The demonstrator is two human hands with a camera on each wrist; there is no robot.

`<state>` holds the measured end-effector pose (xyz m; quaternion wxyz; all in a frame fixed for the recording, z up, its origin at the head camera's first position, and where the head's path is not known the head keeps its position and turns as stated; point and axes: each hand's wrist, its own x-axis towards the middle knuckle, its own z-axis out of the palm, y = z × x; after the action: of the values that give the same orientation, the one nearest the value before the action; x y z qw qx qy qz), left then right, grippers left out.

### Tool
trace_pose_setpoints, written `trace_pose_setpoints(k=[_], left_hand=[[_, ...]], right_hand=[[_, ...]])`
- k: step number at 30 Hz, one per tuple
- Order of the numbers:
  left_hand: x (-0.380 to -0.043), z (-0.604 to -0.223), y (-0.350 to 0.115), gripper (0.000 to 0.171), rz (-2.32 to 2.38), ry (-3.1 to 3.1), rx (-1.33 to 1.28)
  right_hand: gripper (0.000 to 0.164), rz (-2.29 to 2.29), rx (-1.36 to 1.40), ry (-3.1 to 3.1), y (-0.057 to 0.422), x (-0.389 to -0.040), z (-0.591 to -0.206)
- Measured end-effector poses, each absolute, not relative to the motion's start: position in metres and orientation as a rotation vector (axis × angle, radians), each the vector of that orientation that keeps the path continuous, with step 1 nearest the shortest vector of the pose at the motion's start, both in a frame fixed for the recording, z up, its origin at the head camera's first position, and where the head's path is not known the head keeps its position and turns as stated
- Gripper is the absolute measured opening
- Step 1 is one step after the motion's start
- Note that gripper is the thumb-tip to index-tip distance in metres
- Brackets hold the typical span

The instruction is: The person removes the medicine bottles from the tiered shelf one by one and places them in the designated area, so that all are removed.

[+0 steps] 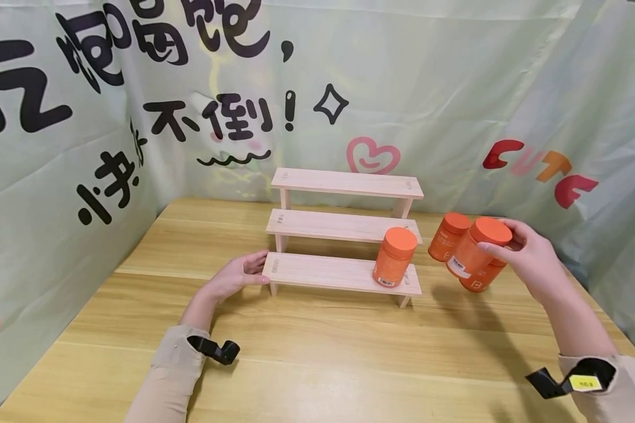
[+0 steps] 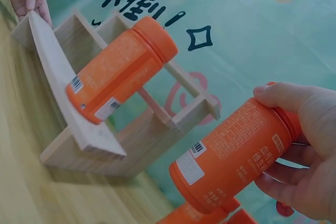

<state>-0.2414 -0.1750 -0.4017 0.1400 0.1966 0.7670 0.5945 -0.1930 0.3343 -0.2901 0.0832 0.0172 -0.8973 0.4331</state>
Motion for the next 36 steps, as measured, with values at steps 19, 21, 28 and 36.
trace_pose_setpoints(k=[19,21,28,36], left_hand=[[-0.244,-0.401,-0.172,0.077,1.725,2.198,0.573],[-0.244,-0.402,-0.172,0.077,1.73,2.192,0.573],[-0.244,-0.402,-0.173,0.076,1.734,2.193,0.579],[-0.242,-0.402,-0.175,0.076,1.732,2.192,0.57]], right_hand=[[0.061,1.236,0.08,-2.684,0.348,-0.166,-0.33],[0.059,1.243,0.086,-2.682,0.348,-0.165,-0.332],[0.061,1.215,0.09,-2.714,0.349,-0.165,-0.342],[0.054,1.255,0.105,-2.69,0.348,-0.164,-0.353]])
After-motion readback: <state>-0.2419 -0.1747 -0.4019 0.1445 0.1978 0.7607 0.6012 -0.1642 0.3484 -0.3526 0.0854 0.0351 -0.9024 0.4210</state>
